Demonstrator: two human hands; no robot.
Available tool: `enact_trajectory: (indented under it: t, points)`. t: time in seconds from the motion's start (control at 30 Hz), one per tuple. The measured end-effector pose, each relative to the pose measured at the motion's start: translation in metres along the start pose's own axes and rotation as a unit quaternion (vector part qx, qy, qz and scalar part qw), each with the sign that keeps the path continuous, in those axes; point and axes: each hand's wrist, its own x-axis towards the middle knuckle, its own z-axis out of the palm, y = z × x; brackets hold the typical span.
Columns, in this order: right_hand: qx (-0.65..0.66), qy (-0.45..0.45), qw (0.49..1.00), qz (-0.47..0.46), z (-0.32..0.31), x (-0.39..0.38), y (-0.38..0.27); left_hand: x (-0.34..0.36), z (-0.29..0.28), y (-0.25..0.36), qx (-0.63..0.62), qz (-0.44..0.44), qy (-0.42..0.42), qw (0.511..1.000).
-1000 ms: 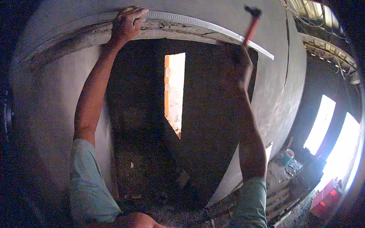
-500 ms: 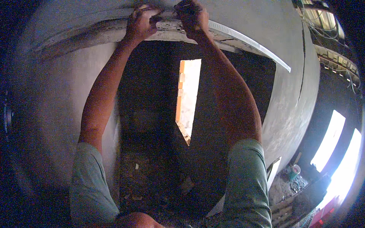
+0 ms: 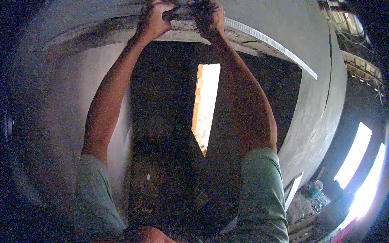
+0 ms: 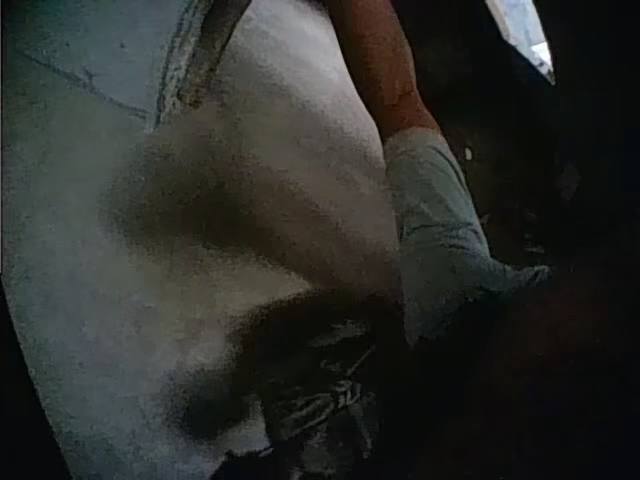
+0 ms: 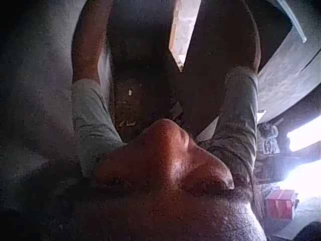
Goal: The person positions a long metal corner bead onto the top edge of a doorway and secures it into the concrete using a hammer.
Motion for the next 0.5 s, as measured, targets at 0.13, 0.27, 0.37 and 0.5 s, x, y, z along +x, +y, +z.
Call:
enact_trajectory:
  t: [0.13,0.27,0.37,0.5]
  points:
    - [-0.215,0.019,0.950,-0.226,0.003,0.005,0.005,0.001,0.010,-0.010,0.058,0.090,0.096,0.990]
    - [-0.194,0.006,0.950,-0.243,-0.004,0.012,0.011,0.008,0.036,-0.006,-0.088,0.014,0.118,0.989]
    - [-0.182,-0.003,0.958,-0.219,-0.006,0.007,0.000,0.029,0.001,0.031,-0.218,-0.184,-0.074,0.956]
    - [-0.029,-0.064,0.980,-0.187,0.021,0.006,0.008,0.013,0.049,-0.030,-0.180,-0.149,0.056,0.971]
